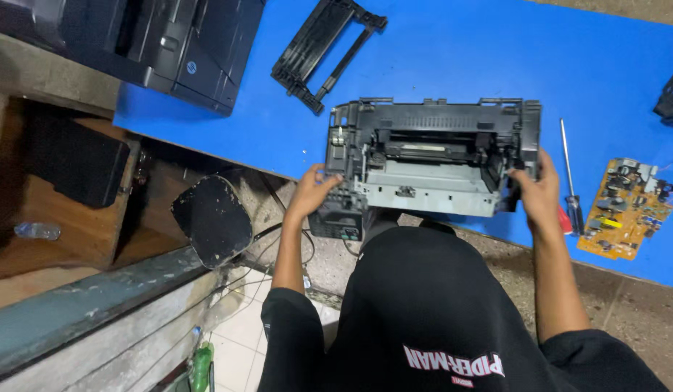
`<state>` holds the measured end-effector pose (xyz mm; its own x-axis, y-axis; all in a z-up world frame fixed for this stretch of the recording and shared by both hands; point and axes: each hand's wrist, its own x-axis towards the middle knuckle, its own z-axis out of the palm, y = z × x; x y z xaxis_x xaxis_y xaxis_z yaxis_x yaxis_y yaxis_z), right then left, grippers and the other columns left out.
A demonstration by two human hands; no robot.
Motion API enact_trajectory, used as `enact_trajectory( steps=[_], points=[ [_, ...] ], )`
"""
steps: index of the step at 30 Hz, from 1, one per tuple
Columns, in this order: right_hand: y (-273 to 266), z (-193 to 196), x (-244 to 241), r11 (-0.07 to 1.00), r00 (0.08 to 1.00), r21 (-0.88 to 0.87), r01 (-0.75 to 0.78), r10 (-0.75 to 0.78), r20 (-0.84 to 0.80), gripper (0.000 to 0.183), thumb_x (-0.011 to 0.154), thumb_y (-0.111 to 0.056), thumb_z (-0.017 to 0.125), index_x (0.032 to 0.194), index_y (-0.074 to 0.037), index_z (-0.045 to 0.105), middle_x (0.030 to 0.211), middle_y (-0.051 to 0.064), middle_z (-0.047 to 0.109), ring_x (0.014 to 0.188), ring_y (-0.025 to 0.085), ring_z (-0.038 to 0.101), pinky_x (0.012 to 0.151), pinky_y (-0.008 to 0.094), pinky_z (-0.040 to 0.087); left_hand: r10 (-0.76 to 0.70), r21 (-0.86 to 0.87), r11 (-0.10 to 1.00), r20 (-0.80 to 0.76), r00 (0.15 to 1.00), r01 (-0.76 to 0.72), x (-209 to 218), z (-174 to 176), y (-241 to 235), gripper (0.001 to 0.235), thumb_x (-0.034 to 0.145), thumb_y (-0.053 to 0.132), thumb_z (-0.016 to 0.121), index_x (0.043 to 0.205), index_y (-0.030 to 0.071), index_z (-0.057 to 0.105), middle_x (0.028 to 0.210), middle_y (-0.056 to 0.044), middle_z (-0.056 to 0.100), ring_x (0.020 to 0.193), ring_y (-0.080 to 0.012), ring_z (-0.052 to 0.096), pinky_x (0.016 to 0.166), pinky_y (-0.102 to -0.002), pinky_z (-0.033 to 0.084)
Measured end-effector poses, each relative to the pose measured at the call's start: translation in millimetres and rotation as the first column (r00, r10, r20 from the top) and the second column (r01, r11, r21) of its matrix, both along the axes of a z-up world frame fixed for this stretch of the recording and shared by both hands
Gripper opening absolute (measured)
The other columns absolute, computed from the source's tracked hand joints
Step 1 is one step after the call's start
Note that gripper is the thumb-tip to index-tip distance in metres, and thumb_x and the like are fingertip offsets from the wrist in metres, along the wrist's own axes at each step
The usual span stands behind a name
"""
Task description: The person disassembles a printer on a blue workbench, removing the top cover, internal frame, and circuit board. They use a screwdriver to remove screws and place components and fasteners on the table.
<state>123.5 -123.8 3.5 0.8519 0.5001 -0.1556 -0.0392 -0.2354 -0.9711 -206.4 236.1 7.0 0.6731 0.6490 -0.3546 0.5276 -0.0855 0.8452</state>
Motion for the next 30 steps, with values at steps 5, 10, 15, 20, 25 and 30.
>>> enact_trajectory(
  steps=[5, 10, 15, 20, 25, 30],
  points=[
    [4, 15, 4, 0.998, 0.997, -0.021, 0.06, -0.061, -0.055, 0.059, 0.09, 0.004, 0.067, 0.148, 0.0, 0.058, 0.111, 0.005, 0.069, 0.093, 0.013, 0.064, 0.081, 0.027, 0.053, 0.006, -0.127, 0.992, 0.026, 1.0, -0.002, -1, 21, 11, 0.065, 0.085, 0.035, 0.081, 0.131, -0.005, 0.058, 0.103, -0.016, 0.074, 0.093, -0.018, 0.067, 0.082, -0.033, 0.054],
    [2, 16, -4, 0.991, 0.989, -0.05, 0.128, -0.131, -0.069, 0.06, 0.088, 0.006, 0.064, 0.148, 0.0, 0.058, 0.105, 0.005, 0.068, 0.085, 0.015, 0.063, 0.073, 0.029, 0.052, -0.027, -0.296, 0.954, 0.06, 0.998, 0.043, -5, 17, 14, 0.065, 0.086, 0.033, 0.079, 0.134, -0.002, 0.053, 0.105, -0.011, 0.074, 0.092, -0.0136, 0.07, 0.078, -0.029, 0.056],
    [0, 13, -13, 0.993, 0.993, 0.048, 0.106, -0.108, 0.041, 0.062, 0.086, 0.01, 0.063, 0.147, 0.004, 0.058, 0.116, 0.004, 0.069, 0.099, 0.011, 0.065, 0.086, 0.025, 0.054, -0.022, -0.388, 0.921, 0.047, 0.999, 0.039, -5, 14, 14, 0.05, 0.092, 0.033, 0.071, 0.127, 0.001, 0.056, 0.103, -0.011, 0.073, 0.083, -0.0165, 0.064, 0.066, -0.033, 0.048],
    [-2, 6, -5, 0.985, 0.985, -0.007, 0.171, -0.17, 0.039, 0.06, 0.087, 0.008, 0.065, 0.146, 0.004, 0.059, 0.109, 0.006, 0.069, 0.091, 0.012, 0.064, 0.08, 0.026, 0.053, -0.043, -0.252, 0.965, 0.118, 0.992, 0.071, -5, 4, 6, 0.037, 0.1, 0.031, 0.066, 0.12, 0.0, 0.058, 0.103, -0.011, 0.072, 0.086, -0.0125, 0.065, 0.075, -0.028, 0.053],
    [2, 8, 0, 0.976, 0.974, 0.017, 0.217, -0.217, 0.058, 0.053, 0.089, 0.006, 0.068, 0.142, 0.005, 0.063, 0.11, 0.006, 0.07, 0.093, 0.012, 0.064, 0.082, 0.026, 0.052, -0.081, -0.112, 0.986, 0.319, 0.944, 0.122, -8, -29, 7, 0.026, 0.106, 0.022, 0.066, 0.116, -0.002, 0.061, 0.107, -0.011, 0.072, 0.101, -0.0118, 0.064, 0.092, -0.026, 0.05],
    [13, 15, -16, 0.99, 0.984, 0.02, 0.139, -0.141, 0.107, 0.051, 0.089, 0.004, 0.071, 0.139, 0.005, 0.064, 0.118, 0.005, 0.07, 0.104, 0.012, 0.065, 0.094, 0.026, 0.052, 0.272, -0.601, 0.798, 0.435, 0.858, 0.052, -24, -73, 8, 0.021, 0.103, 0.014, 0.064, 0.12, 0.004, 0.056, 0.106, -0.009, 0.07, 0.096, -0.0119, 0.064, 0.085, -0.026, 0.05]
  ],
)
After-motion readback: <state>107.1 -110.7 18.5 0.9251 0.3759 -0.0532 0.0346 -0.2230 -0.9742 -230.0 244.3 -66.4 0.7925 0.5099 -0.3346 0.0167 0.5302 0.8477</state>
